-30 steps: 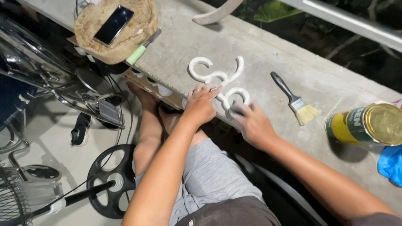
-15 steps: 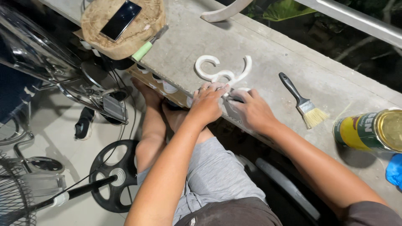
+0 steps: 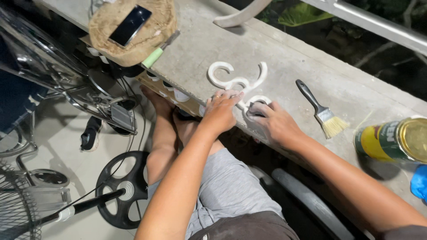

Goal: The person sands a white, script-style wooden cutout using a piece of sandpaper held by hand, then uses a brush to clear away dust.

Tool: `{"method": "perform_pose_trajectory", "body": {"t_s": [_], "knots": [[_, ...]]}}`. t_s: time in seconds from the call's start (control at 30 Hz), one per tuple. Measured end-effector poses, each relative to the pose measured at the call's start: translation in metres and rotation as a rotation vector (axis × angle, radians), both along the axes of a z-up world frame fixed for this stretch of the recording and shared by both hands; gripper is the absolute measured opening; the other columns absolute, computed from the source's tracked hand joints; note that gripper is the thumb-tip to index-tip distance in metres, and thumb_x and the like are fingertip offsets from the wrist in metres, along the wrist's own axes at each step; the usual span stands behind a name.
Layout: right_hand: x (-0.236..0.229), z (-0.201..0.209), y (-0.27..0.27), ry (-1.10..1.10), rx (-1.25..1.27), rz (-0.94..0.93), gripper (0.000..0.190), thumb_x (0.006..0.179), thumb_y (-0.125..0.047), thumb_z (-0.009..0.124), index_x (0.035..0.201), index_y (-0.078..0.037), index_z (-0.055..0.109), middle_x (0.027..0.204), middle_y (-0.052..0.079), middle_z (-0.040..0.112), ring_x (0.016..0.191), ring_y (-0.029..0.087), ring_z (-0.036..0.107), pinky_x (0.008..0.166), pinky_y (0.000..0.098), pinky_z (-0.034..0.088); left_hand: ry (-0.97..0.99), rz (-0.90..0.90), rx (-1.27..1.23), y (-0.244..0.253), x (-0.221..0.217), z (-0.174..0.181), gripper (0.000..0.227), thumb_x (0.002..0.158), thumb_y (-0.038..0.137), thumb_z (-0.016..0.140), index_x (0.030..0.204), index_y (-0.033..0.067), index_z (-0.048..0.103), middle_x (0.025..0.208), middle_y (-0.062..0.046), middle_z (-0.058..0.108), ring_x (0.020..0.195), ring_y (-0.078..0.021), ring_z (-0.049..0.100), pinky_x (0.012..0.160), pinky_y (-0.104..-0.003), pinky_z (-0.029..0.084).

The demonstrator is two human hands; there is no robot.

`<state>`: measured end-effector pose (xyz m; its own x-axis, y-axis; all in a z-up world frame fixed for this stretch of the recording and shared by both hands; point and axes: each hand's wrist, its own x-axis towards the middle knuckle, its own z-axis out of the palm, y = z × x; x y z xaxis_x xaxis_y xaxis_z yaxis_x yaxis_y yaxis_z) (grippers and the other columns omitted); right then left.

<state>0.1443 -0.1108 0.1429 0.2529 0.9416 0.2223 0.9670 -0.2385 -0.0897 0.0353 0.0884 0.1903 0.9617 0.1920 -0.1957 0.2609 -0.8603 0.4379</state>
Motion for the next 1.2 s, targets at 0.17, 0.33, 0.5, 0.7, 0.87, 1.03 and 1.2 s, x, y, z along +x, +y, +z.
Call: {"method": "perform_pose_trajectory", "body": {"t_s": [0.17,0.33,0.5,0.7,0.87,1.03,1.2], "knots": [[0.016,-0.017,0.024,-0.022,0.013,-0.028,0.020,0.101,-0.024,0.047,0.094,-0.021,0.066,0.122,-0.004,0.056,0.103,0.030,0.053,0.071,0.0375,0.053,0.016,-0.009,0.018,-0.001,-0.002,-0.006,0.072,0.083,0.005,0.052,0.150,0.0305,0.049,0.154,0.003,0.044,0.145,-0.0329,0.032,0.113,-0.054,0.035],[0.004,-0.001,-0.005,-0.022,-0.057,0.009,0.022,0.101,-0.022,0.045,0.098,-0.023,0.067,0.123,-0.005,0.057,0.103,0.032,0.053,0.074,0.0377,0.054,0.005,-0.002,0.009,-0.001,0.002,0.002,0.071,0.084,0.006,0.052,0.150,0.0302,0.050,0.153,0.002,0.045,0.145,-0.0332,0.033,0.114,-0.056,0.035],[0.014,-0.018,0.004,0.031,-0.005,-0.032,0.019,0.101,-0.024,0.046,0.097,-0.021,0.065,0.110,-0.004,0.058,0.103,0.031,0.052,0.070,0.0399,0.056,0.008,-0.016,0.022,-0.002,-0.002,0.000,0.069,0.085,0.004,0.050,0.150,0.0278,0.051,0.152,0.001,0.047,0.144,-0.0332,0.034,0.113,-0.056,0.035],[0.002,-0.009,-0.019,0.098,0.244,0.035,0.009,0.095,-0.020,0.063,0.096,-0.018,0.071,0.119,0.000,0.066,0.096,0.032,0.059,0.082,0.0403,0.053,-0.010,-0.009,0.020,-0.003,0.000,-0.004,0.060,0.086,0.011,0.055,0.145,0.0270,0.055,0.149,0.000,0.049,0.143,-0.0328,0.036,0.111,-0.056,0.037],[0.018,-0.030,-0.011,0.305,0.389,-0.178,0.016,0.094,-0.023,0.072,0.108,-0.018,0.066,0.118,0.009,0.062,0.101,0.037,0.067,0.084,0.0463,0.055,-0.023,0.009,0.014,-0.004,-0.003,-0.004,0.060,0.087,0.010,0.053,0.145,0.0282,0.054,0.147,0.001,0.050,0.143,-0.0317,0.036,0.110,-0.055,0.038],[0.002,0.032,0.000,0.480,0.293,-0.311,0.076,0.083,-0.013,0.080,0.147,-0.016,0.038,0.126,0.018,0.053,0.106,0.043,0.065,0.085,0.0535,0.055,-0.018,0.021,-0.008,-0.003,-0.004,-0.003,0.060,0.087,0.011,0.054,0.145,0.0287,0.054,0.149,0.002,0.048,0.144,-0.0318,0.034,0.111,-0.056,0.036],[0.016,0.032,-0.002,0.609,0.020,-0.415,0.046,0.083,-0.019,0.080,0.128,-0.015,0.072,0.113,0.016,0.074,0.110,0.041,0.070,0.092,0.0490,0.056,-0.009,0.024,-0.013,-0.002,-0.003,-0.005,0.060,0.088,0.011,0.055,0.145,0.0294,0.054,0.149,0.003,0.047,0.145,-0.0310,0.033,0.112,-0.057,0.035]]}}
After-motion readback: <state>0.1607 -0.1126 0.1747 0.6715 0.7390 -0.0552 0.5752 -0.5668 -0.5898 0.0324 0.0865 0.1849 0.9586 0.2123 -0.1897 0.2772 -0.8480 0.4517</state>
